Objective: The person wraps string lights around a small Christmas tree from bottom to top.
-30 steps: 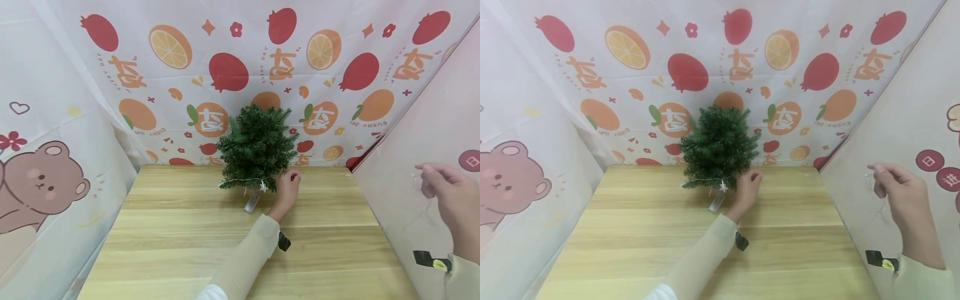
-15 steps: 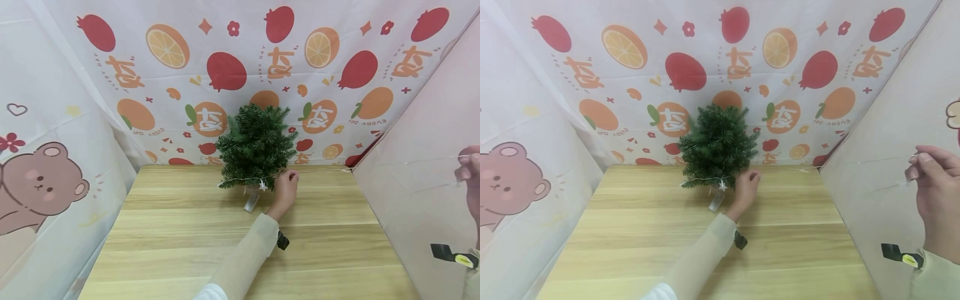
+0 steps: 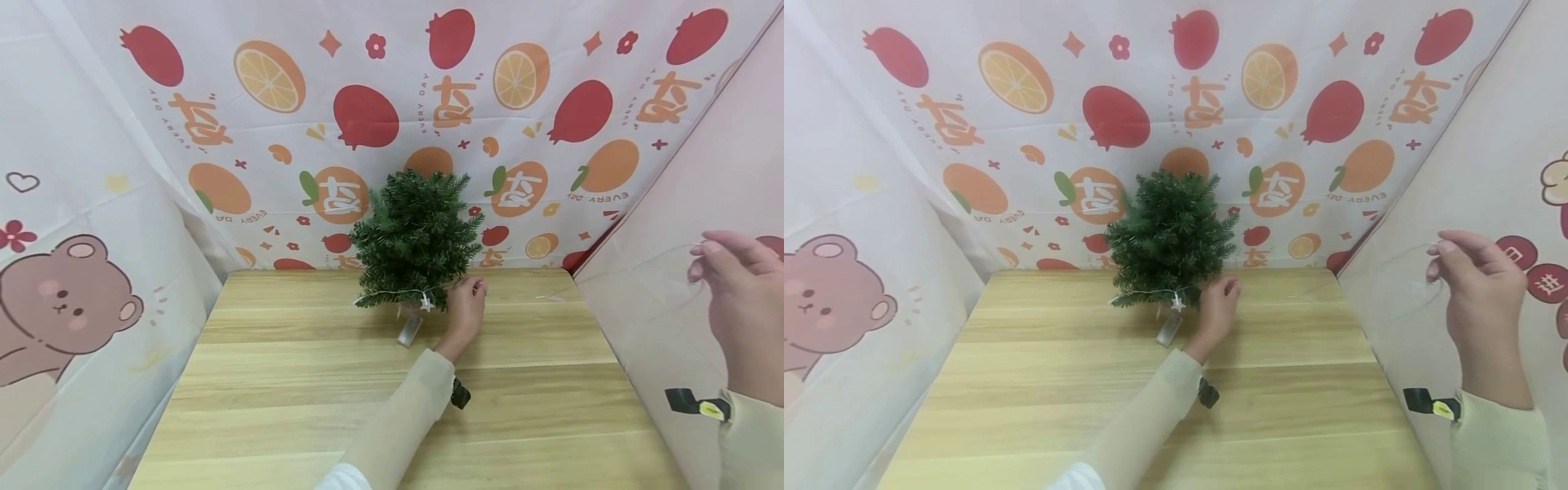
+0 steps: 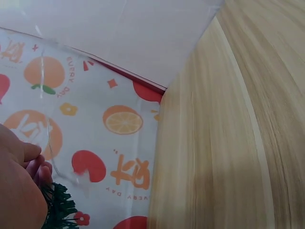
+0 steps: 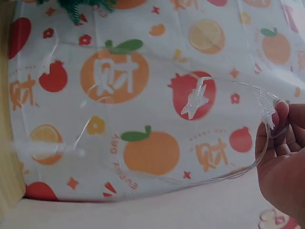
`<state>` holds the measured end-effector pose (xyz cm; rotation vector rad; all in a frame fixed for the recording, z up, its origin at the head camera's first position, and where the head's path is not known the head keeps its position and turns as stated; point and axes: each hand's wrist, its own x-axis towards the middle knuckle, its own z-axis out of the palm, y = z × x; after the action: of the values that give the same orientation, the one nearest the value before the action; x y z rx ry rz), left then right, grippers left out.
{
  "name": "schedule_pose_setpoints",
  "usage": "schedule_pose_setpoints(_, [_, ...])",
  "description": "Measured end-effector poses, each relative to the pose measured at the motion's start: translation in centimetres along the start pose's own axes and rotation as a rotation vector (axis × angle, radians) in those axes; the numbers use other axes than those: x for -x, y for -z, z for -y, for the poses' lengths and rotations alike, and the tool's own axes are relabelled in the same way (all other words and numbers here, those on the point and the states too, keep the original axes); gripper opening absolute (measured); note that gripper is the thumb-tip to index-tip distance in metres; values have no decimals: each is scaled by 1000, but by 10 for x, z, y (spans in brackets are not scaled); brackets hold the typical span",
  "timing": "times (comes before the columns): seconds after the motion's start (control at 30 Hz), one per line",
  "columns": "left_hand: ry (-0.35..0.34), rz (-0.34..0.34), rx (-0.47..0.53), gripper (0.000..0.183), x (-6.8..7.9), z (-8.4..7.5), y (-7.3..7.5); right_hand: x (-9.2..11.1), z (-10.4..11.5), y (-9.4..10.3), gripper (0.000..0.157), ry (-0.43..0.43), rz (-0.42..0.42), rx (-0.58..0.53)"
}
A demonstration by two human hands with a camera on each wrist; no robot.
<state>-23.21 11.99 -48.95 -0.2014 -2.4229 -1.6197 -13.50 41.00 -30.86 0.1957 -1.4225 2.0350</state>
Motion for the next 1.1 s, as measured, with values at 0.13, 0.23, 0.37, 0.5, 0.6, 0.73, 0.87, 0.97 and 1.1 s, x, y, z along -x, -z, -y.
schedule_pose_setpoints(0.13, [-27, 28, 19, 23, 1, -3, 1, 3, -11, -10, 22, -89, -14, 84])
schedule_pose_setpoints(0.23, [-47, 40, 14, 23, 3, -4, 2, 7, -23, -16, 22, -145, 24, 153])
schedule_pose_setpoints(0.37, [-90, 44, -35, 23, 5, -7, 3, 14, -39, -26, 21, -197, 90, 237])
schedule_pose_setpoints(0.5, [-128, 66, -45, 22, 7, -13, 5, 23, -54, -39, 16, -229, 145, 288])
schedule_pose_setpoints(0.6, [-132, 96, -4, 22, 7, -20, 9, 29, -65, -50, 14, -238, 189, 315])
schedule_pose_setpoints(0.73, [-131, 141, 65, 23, 7, -35, 18, 36, -79, -64, 17, -235, 252, 427])
schedule_pose_setpoints(0.87, [-163, 185, 114, 23, 4, -51, 28, 43, -91, -75, 22, -192, 333, 652])
schedule_pose_setpoints(0.97, [-213, 211, 109, 23, 1, -60, 34, 48, -98, -81, 32, -158, 394, 736])
schedule_pose_setpoints(1.1, [-271, 256, 57, 26, -2, -68, 40, 54, -103, -87, 40, -141, 447, 752])
